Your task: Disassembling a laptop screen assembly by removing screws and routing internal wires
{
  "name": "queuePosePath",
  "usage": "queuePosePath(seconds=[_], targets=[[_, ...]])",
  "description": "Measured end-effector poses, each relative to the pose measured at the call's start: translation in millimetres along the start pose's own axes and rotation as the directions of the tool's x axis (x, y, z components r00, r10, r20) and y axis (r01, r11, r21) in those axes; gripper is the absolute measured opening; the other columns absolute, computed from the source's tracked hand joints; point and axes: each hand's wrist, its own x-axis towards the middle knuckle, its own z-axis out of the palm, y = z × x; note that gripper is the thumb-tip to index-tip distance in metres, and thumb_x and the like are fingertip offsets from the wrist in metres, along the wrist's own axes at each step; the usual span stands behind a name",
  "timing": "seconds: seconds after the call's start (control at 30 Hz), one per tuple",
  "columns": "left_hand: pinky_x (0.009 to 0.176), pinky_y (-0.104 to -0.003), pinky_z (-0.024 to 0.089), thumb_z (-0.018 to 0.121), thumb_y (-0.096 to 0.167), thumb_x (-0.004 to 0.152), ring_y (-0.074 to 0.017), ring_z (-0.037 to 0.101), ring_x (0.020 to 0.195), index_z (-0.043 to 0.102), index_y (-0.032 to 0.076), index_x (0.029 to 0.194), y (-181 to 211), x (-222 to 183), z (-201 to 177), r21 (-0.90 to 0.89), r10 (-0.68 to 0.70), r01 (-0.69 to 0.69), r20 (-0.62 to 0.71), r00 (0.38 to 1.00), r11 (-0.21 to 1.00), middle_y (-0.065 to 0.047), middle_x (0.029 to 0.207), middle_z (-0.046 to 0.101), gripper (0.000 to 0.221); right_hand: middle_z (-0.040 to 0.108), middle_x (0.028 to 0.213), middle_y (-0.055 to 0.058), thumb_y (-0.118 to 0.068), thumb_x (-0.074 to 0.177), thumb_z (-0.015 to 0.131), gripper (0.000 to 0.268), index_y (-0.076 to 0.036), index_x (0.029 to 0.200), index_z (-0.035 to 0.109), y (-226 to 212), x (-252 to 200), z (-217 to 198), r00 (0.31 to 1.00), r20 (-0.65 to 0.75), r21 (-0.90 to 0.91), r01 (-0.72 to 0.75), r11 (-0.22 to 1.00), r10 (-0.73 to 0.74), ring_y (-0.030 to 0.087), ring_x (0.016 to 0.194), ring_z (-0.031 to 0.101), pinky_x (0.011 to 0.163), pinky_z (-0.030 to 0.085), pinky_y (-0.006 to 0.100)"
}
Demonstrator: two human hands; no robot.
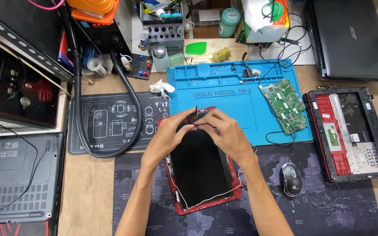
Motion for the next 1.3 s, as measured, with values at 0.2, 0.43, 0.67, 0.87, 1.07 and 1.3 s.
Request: queuePosePath(seconds=[0.2,0.43,0.67,0.87,1.07,1.3], targets=[[0.097,-0.046,0.053,0.069,0.016,0.095,-0.0303,0.072,0.11,0.057,0.014,0.144,1.7,-0.4,7.6,-0.056,-0.032,0.031,-0.006,0.999,0.998,-0.011,0.115,0.078,0.051,0.066,0.084,0.003,-0.005,0.096,0.07,0.007,-0.01,0.097,0.075,3.0,-2.1,6.7,0.998,-0.063,-0.094,0.004,0.996,-0.01,0.02,0.082,0.071,0.075,0.059,0.03],[0.111,-0.049,0.044,0.062,0.009,0.097,-0.0337,0.072,0.108,0.065,0.009,0.131,7.8,-1.5,12.5,-0.018,0.057,-0.057,-0.016,0.998,0.998,-0.012,0.105,0.08,0.033,0.068,0.082,0.005,-0.001,0.091,0.072,0.009,-0.009,0.095,0.075,13.4,-2.7,15.3,0.996,-0.086,-0.084,0.028,0.996,-0.036,0.024,0.083,0.072,0.074,0.059,0.033],[0.112,-0.05,0.044,0.061,0.005,0.098,-0.034,0.073,0.105,0.071,0.007,0.119,12.2,2.4,16.7,-0.008,0.087,-0.088,-0.096,0.992,0.996,-0.012,0.1,0.08,0.023,0.073,0.083,0.001,-0.006,0.092,0.074,0.008,-0.013,0.093,0.077,30.0,-4.7,24.1,0.988,-0.155,-0.063,0.01,0.998,-0.019,0.02,0.084,0.074,0.074,0.059,0.029],[0.112,-0.049,0.045,0.06,0.009,0.1,-0.0338,0.073,0.104,0.071,0.009,0.119,21.4,2.7,15.5,-0.025,0.052,-0.056,-0.117,0.992,0.998,-0.012,0.1,0.079,0.023,0.073,0.09,0.002,-0.005,0.093,0.073,0.008,-0.013,0.095,0.076,29.2,-3.4,20.9,0.987,-0.16,-0.074,0.019,0.997,-0.031,0.02,0.084,0.074,0.076,0.06,0.029],[0.1,-0.048,0.053,0.062,0.019,0.1,-0.0276,0.076,0.098,0.071,0.014,0.119,23.9,1.5,17.0,-0.083,-0.044,0.035,-0.103,0.994,0.996,-0.007,0.096,0.08,0.021,0.061,0.118,0.008,-0.001,0.094,0.069,0.007,-0.007,0.097,0.07,19.3,-2.9,18.8,0.982,-0.181,-0.073,0.043,0.996,-0.055,0.029,0.1,0.071,0.088,0.061,0.04],[0.083,-0.033,0.058,0.062,0.024,0.101,-0.0165,0.079,0.084,0.072,0.016,0.102,12.4,-0.4,33.7,-0.191,-0.169,0.141,-0.139,0.976,0.971,-0.005,0.086,0.081,0.013,0.068,0.109,0.009,-0.009,0.095,0.072,0.037,-0.015,0.13,0.061,13.0,-1.3,11.2,0.985,-0.115,0.249,-0.1,0.963,0.132,0.022,0.093,0.073,0.086,0.063,0.035]])
